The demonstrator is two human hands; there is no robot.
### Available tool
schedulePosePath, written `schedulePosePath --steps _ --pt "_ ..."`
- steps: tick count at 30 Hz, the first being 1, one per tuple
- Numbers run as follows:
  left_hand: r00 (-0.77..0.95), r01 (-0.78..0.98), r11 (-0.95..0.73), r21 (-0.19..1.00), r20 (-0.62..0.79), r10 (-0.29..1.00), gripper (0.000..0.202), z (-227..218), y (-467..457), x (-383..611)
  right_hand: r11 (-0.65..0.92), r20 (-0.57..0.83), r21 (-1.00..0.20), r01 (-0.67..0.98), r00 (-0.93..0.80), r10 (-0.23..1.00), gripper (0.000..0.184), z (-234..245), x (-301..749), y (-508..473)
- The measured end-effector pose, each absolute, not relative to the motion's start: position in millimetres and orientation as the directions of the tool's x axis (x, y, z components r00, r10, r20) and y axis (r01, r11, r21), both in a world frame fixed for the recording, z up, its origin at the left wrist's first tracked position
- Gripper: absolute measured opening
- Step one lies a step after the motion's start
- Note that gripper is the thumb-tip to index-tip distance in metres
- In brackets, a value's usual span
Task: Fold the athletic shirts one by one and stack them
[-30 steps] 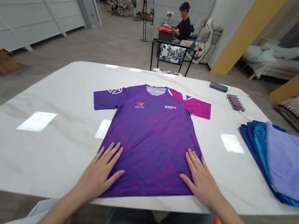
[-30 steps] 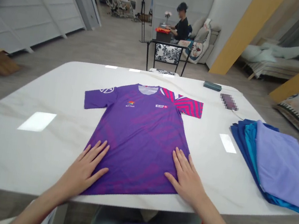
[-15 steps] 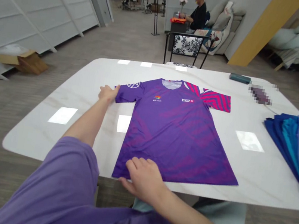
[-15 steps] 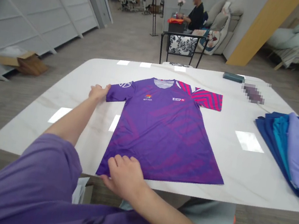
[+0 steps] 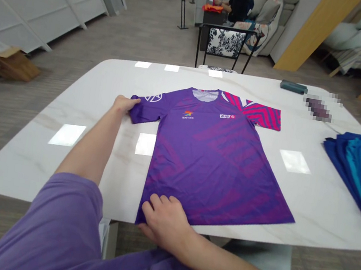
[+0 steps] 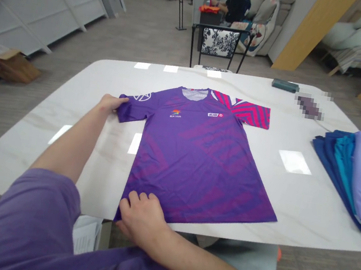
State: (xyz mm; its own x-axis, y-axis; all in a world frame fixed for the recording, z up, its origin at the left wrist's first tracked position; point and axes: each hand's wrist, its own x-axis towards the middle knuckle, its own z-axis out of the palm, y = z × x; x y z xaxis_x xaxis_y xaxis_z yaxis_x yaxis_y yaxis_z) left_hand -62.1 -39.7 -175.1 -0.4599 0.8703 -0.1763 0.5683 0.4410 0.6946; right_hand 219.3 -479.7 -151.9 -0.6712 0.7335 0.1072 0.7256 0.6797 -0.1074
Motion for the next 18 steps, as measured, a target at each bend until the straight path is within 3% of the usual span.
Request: schedulePosePath --steps 4,9,14,18 --pt "-0.445 0.385 0.469 0.795 -0.285 0.849 0.034 -165.5 -34.0 -54.6 0.705 0.122 -0.113 0.701 -0.694 0.71 0.036 -153.5 213.4 -483.5" --pt "-0.384 0.309 0.5 0.809 -0.375 0.844 0.03 -160.7 -43.4 -59.3 0.749 0.252 -0.234 0.62 -0.705 0.663 0.004 -176.7 204.3 -488.2" --pt "-0.304 0.127 0.365 0.922 -0.314 0.899 0.021 -149.0 -50.0 -52.7 0.765 0.358 -0.274 0.583 -0.677 0.643 0.007 -181.3 208.6 -488.3" --pt "-0.225 0.044 0.301 0.953 -0.284 0.932 0.02 -121.1 -36.2 -22.3 0.725 0.355 -0.329 0.605 -0.632 0.689 0.015 -160.8 230.2 -483.3"
